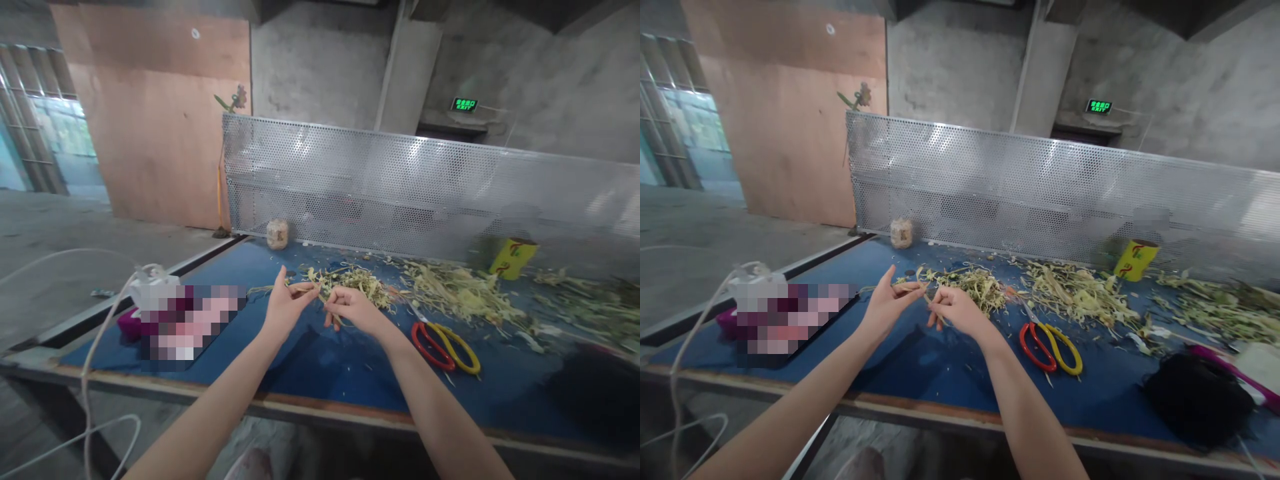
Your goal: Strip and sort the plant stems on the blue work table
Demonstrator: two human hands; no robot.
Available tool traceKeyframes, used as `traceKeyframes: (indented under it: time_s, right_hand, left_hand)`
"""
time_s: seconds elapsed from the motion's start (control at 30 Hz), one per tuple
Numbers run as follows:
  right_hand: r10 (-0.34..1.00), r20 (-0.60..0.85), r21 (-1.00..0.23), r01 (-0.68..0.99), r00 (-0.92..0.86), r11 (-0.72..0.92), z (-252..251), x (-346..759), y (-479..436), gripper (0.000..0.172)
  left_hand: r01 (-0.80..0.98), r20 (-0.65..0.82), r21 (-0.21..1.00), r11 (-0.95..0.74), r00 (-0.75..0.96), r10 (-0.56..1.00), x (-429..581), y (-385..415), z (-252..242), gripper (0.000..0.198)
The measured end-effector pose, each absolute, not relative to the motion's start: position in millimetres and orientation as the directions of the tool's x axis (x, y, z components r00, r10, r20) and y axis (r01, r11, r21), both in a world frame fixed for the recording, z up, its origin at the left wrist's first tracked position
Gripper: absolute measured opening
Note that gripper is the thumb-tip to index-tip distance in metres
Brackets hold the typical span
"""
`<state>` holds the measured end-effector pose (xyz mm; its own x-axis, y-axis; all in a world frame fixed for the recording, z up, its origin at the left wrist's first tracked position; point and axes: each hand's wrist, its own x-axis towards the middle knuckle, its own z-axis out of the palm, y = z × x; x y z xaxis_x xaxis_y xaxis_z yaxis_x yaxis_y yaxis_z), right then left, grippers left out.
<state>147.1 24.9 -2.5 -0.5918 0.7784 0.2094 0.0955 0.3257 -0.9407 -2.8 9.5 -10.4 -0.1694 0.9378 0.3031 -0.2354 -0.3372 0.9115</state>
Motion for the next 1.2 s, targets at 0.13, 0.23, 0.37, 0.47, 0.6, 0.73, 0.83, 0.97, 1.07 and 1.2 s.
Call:
traceKeyframes:
  time_s: [0.13,0.23,0.37,0.47,0.6,0.73,0.83,0.97,1.07,1.2]
  right_hand:
    - [0.761,0.181,-0.925,0.156,-0.623,0.347,1.3,152.8,22.9,0.017]
    - [0.795,0.243,-0.879,0.221,-0.556,0.423,3.6,154.7,23.9,0.022]
    - [0.853,0.335,-0.858,0.243,-0.401,0.452,3.8,151.6,27.6,0.022]
    - [0.840,0.381,-0.849,0.212,-0.387,0.483,3.4,148.3,27.0,0.021]
    - [0.799,0.484,-0.766,0.268,-0.357,0.584,4.8,148.9,22.5,0.026]
    - [0.778,0.561,-0.683,0.372,-0.282,0.628,6.0,153.4,23.7,0.030]
    - [0.803,0.528,-0.744,0.305,-0.277,0.594,3.1,153.8,28.8,0.028]
    - [0.824,0.429,-0.835,0.184,-0.370,0.518,-4.3,148.4,31.8,0.024]
    - [0.808,0.410,-0.840,0.170,-0.423,0.515,-7.2,144.4,30.6,0.034]
    - [0.814,0.403,-0.850,0.159,-0.418,0.502,-5.4,143.9,29.8,0.024]
  left_hand:
    - [-0.214,0.335,0.907,-0.362,-0.151,0.930,-3.6,9.2,-9.3,0.103]
    - [-0.236,0.310,0.919,-0.316,-0.063,0.949,-1.8,5.4,-6.5,0.098]
    - [-0.251,0.256,0.939,-0.235,0.052,0.965,1.6,0.1,-4.7,0.097]
    - [-0.212,0.299,0.936,-0.281,0.056,0.953,1.7,0.0,-6.7,0.098]
    - [-0.164,0.360,0.923,-0.347,0.057,0.931,0.1,2.7,-9.2,0.097]
    - [-0.140,0.350,0.927,-0.347,-0.007,0.937,0.4,3.6,-7.2,0.097]
    - [-0.170,0.351,0.921,-0.351,-0.028,0.936,1.0,2.6,-5.1,0.095]
    - [-0.263,0.369,0.899,-0.350,0.027,0.929,1.0,1.1,-5.0,0.101]
    - [-0.269,0.374,0.901,-0.341,0.085,0.923,0.8,1.0,-6.0,0.100]
    - [-0.144,0.394,0.914,-0.378,0.098,0.914,0.2,1.7,-6.0,0.086]
